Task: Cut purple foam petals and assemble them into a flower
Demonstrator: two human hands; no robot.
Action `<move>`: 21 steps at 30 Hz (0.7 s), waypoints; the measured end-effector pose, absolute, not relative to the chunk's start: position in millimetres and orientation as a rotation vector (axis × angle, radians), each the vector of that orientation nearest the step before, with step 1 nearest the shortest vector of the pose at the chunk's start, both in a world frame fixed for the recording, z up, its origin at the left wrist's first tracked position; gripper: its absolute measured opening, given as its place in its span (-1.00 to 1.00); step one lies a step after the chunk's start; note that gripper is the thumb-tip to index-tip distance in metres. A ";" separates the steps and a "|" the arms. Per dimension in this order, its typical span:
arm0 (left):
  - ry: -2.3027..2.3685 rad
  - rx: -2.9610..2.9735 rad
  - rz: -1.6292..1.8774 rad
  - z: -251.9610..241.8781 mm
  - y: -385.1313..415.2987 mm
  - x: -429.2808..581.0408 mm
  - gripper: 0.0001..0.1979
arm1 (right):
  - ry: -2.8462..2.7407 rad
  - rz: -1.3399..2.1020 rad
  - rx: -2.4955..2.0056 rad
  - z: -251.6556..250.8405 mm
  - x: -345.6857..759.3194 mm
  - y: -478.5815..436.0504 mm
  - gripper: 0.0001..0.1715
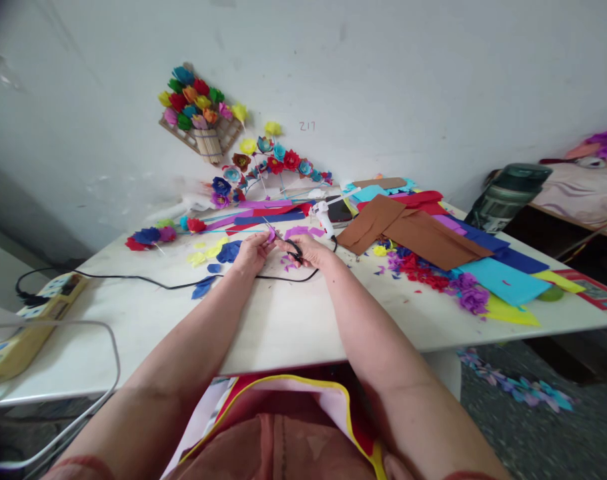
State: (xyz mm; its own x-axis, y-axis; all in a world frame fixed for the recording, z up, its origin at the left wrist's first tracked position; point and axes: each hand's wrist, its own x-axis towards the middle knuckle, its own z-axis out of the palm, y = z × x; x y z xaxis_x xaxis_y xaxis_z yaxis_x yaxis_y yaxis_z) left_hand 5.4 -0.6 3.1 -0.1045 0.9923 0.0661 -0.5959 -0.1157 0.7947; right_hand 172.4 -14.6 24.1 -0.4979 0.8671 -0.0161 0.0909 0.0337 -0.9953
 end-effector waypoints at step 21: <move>0.734 0.769 1.565 2.0 0.8 3.3 -0.89 | -1.670 1.452 -1.081 26.8 167.6 -14.1 -0.73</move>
State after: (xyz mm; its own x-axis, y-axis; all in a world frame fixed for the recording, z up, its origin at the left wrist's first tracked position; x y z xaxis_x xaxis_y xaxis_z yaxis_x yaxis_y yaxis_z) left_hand 3.3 0.8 2.0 -0.0985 0.9924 0.0738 -0.5775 -0.1174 0.8079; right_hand 167.6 -14.1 26.8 -0.4358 0.8994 -0.0348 0.1589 0.0389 -0.9865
